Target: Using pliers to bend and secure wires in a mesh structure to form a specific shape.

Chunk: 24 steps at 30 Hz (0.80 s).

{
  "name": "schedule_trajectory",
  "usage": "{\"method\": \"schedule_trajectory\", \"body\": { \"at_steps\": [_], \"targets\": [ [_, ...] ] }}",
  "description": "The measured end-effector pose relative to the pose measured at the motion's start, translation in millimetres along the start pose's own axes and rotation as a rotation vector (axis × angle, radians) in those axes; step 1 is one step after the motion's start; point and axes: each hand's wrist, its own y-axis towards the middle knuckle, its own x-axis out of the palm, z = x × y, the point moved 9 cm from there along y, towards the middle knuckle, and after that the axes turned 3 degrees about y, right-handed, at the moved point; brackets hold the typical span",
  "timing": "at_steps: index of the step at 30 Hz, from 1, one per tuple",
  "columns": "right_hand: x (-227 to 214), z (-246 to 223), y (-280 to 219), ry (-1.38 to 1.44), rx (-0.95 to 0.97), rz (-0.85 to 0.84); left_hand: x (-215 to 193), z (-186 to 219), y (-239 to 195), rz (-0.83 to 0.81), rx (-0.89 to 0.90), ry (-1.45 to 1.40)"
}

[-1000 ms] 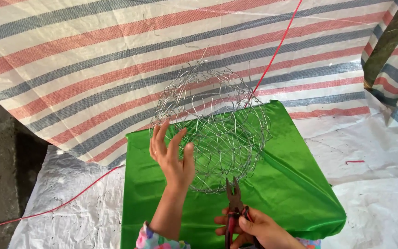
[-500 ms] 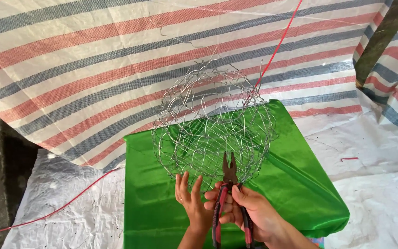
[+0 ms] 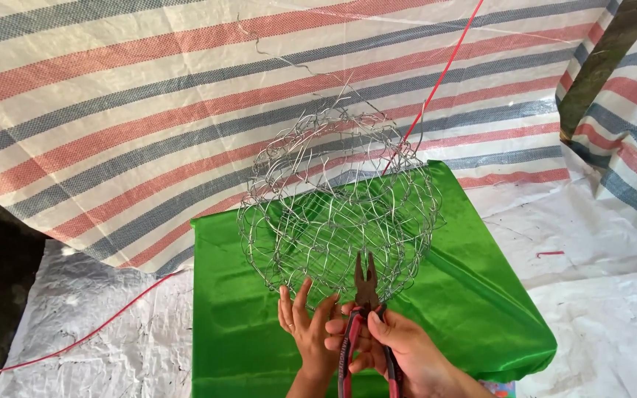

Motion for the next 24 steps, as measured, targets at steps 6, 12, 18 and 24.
{"method": "schedule_trajectory", "body": {
  "at_steps": [6, 12, 18, 24],
  "targets": [
    [1.5, -2.3, 2.1, 0.033, 0.0, -0.042, 4.8, -3.5, -2.4, 0.006, -0.023, 0.011],
    [-7.8, -3.1, 2.6, 0.003, -0.002, -0.036, 5.2, -4.6, -2.5, -0.01, -0.018, -0.005],
    [-21.2, -8.6, 0.5, -0.069, 0.0, 0.106, 4.3, -3.2, -1.5, 0.013, 0.001, -0.017],
    [-26.8, -2.5, 1.2, -0.1, 0.028, 0.157, 3.1, -2.5, -1.5, -0.015, 0.002, -0.016]
  ]
}}
